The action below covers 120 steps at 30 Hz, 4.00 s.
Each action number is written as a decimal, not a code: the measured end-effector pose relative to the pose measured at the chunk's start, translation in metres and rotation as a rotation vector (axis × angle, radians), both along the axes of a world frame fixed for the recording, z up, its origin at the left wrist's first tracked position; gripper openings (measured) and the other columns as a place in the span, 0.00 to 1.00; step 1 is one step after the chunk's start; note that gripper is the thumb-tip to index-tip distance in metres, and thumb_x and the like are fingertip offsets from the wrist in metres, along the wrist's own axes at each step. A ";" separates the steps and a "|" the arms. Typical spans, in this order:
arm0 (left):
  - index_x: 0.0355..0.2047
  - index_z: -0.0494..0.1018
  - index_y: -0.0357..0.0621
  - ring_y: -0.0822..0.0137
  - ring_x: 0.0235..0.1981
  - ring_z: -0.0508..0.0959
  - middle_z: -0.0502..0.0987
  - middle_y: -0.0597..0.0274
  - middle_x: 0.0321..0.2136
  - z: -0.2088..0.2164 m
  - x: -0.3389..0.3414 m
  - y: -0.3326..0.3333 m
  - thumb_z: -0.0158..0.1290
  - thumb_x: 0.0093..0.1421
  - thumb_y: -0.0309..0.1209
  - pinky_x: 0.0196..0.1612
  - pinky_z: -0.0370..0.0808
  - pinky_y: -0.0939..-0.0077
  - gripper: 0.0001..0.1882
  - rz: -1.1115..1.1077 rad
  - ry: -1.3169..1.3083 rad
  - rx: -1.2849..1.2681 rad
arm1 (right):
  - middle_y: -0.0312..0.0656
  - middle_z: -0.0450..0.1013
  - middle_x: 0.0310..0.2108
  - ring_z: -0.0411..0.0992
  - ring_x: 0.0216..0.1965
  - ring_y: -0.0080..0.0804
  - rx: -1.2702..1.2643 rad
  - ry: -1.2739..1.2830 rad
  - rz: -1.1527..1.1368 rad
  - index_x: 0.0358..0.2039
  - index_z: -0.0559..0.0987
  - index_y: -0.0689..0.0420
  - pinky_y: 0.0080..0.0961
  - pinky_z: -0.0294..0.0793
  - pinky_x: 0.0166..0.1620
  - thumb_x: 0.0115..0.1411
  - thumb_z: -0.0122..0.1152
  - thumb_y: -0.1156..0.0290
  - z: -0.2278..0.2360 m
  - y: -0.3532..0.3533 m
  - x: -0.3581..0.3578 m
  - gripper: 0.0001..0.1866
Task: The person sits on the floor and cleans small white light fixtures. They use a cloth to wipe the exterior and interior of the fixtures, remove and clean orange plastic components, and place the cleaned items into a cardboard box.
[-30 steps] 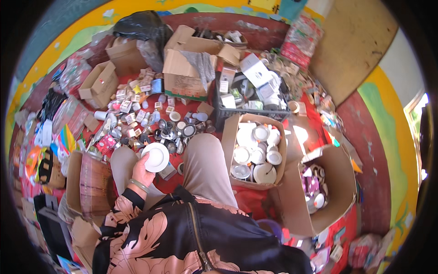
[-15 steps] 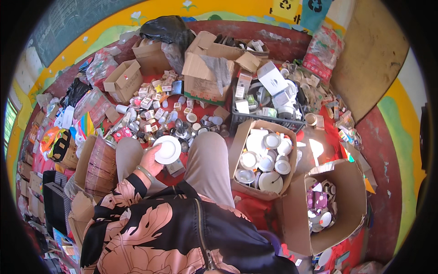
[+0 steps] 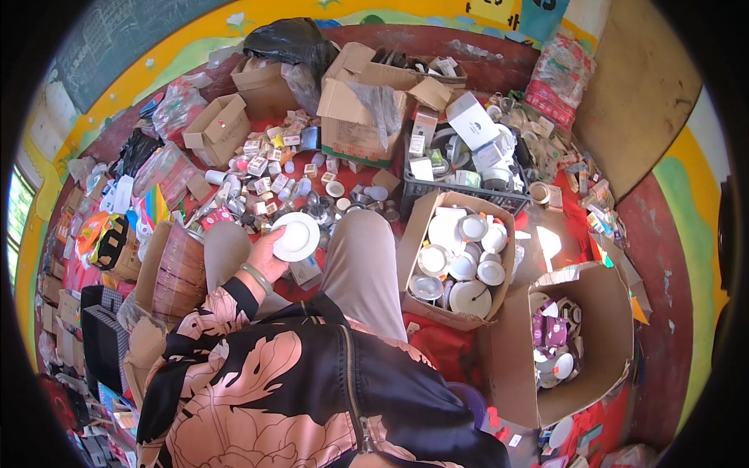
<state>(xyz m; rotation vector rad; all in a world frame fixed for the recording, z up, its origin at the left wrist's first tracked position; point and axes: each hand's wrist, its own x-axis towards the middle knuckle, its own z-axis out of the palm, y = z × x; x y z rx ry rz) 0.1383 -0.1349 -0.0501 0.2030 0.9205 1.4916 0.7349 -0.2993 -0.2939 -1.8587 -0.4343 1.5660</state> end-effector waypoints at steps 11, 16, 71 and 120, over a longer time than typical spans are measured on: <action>0.52 0.62 0.36 0.56 0.50 0.71 0.70 0.51 0.49 -0.004 -0.012 0.009 0.46 0.60 0.30 0.54 0.67 0.58 0.20 -0.010 -0.097 0.063 | 0.41 0.72 0.28 0.71 0.32 0.31 0.727 0.255 0.122 0.34 0.75 0.57 0.24 0.70 0.37 0.50 0.57 0.72 0.232 0.213 -0.120 0.10; 0.49 0.66 0.37 0.59 0.49 0.72 0.72 0.54 0.47 0.003 -0.017 0.009 0.47 0.60 0.29 0.54 0.67 0.59 0.17 -0.041 -0.169 0.098 | 0.41 0.72 0.28 0.71 0.32 0.31 0.785 0.331 0.169 0.34 0.75 0.57 0.24 0.70 0.38 0.50 0.57 0.72 0.275 0.239 -0.170 0.10; 0.52 0.63 0.44 0.55 0.53 0.69 0.69 0.57 0.51 -0.004 -0.056 0.040 0.33 0.65 0.49 0.53 0.67 0.54 0.25 -0.063 -0.393 0.129 | 0.44 0.74 0.30 0.72 0.37 0.36 0.150 0.104 -0.445 0.35 0.75 0.58 0.26 0.70 0.46 0.50 0.56 0.71 0.143 -0.074 -0.055 0.10; 0.53 0.63 0.40 0.50 0.51 0.70 0.69 0.51 0.50 0.029 -0.098 0.021 0.34 0.63 0.48 0.52 0.68 0.49 0.28 0.119 -0.469 0.304 | 0.45 0.70 0.46 0.69 0.44 0.31 0.777 0.384 1.009 0.54 0.66 0.62 0.26 0.69 0.47 0.64 0.45 0.64 0.300 0.371 -0.477 0.22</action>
